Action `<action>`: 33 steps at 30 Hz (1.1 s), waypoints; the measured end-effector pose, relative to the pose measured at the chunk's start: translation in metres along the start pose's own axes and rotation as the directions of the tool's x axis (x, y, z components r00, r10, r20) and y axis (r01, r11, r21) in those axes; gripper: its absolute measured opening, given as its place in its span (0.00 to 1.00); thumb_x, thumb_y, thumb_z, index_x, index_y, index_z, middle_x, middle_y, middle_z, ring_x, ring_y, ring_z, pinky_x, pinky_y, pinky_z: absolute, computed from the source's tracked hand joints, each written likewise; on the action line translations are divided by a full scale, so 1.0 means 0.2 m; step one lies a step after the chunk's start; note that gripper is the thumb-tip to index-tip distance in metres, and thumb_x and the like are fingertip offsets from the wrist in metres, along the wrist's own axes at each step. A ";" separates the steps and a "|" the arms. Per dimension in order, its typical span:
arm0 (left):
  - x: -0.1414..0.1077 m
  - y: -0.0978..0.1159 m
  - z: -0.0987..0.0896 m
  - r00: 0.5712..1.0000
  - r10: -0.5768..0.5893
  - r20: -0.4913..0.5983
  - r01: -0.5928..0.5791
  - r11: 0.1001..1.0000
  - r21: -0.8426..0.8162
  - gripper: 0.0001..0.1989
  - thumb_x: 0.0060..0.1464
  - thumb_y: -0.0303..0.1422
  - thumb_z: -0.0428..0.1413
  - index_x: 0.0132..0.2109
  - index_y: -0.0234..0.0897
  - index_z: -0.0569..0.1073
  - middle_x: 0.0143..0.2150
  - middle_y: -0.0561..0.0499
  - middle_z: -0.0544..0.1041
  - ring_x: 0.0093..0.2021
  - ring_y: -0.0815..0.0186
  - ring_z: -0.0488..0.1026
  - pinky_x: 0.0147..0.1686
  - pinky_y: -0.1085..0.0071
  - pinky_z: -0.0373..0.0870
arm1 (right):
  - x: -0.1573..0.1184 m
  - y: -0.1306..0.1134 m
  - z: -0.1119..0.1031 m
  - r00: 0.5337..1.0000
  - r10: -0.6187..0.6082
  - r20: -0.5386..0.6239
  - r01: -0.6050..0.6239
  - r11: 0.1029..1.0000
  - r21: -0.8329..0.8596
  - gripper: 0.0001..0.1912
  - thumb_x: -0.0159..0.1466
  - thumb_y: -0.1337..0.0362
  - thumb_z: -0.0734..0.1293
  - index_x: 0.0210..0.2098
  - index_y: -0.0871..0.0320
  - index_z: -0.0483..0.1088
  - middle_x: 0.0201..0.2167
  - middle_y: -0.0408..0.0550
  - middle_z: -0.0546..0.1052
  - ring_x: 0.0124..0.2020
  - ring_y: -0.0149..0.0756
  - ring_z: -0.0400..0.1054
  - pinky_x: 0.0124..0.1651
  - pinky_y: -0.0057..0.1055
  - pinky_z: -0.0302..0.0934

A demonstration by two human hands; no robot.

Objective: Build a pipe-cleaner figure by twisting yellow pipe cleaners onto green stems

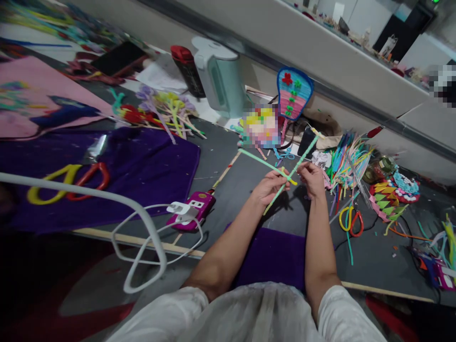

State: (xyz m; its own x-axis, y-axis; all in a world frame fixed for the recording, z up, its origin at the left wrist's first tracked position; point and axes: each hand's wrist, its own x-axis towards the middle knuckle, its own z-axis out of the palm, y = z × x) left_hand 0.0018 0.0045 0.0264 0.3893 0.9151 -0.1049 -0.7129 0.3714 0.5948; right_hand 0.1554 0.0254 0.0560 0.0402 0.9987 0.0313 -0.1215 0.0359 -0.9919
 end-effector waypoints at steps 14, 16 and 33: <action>0.02 -0.02 -0.04 0.981 -0.181 0.068 0.182 0.983 -0.002 0.17 0.34 0.25 0.70 0.35 0.33 0.76 0.23 0.53 0.76 0.21 0.71 0.72 0.18 0.80 0.66 | 0.10 -0.14 0.04 0.845 0.219 0.488 -0.057 0.944 -0.324 0.11 0.51 0.60 0.73 0.31 0.61 0.78 0.17 0.40 0.74 0.15 0.21 0.56 0.16 0.19 0.47; 0.03 -0.02 -0.05 0.978 -0.200 0.066 0.200 0.980 -0.003 0.17 0.35 0.25 0.69 0.36 0.33 0.76 0.24 0.52 0.76 0.20 0.72 0.72 0.18 0.80 0.66 | 0.10 -0.15 0.03 0.842 0.225 0.490 -0.055 0.940 -0.337 0.10 0.51 0.60 0.73 0.30 0.61 0.78 0.16 0.39 0.73 0.14 0.21 0.55 0.15 0.18 0.47; 0.03 -0.01 -0.04 0.999 -0.030 0.046 0.033 0.998 -0.055 0.18 0.36 0.25 0.68 0.35 0.34 0.70 0.26 0.54 0.76 0.24 0.72 0.74 0.27 0.77 0.73 | 0.01 0.04 0.09 0.970 0.136 0.199 -0.154 0.985 0.076 0.15 0.47 0.57 0.74 0.27 0.57 0.67 0.13 0.32 0.61 0.13 0.20 0.50 0.15 0.19 0.43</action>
State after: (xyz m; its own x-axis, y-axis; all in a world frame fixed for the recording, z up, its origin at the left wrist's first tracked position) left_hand 0.0002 0.0102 0.0185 0.4368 0.8954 -0.0864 -0.7309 0.4092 0.5462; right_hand 0.1367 0.0290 0.0508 -0.1751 0.9813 -0.0803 -0.2013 -0.1156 -0.9727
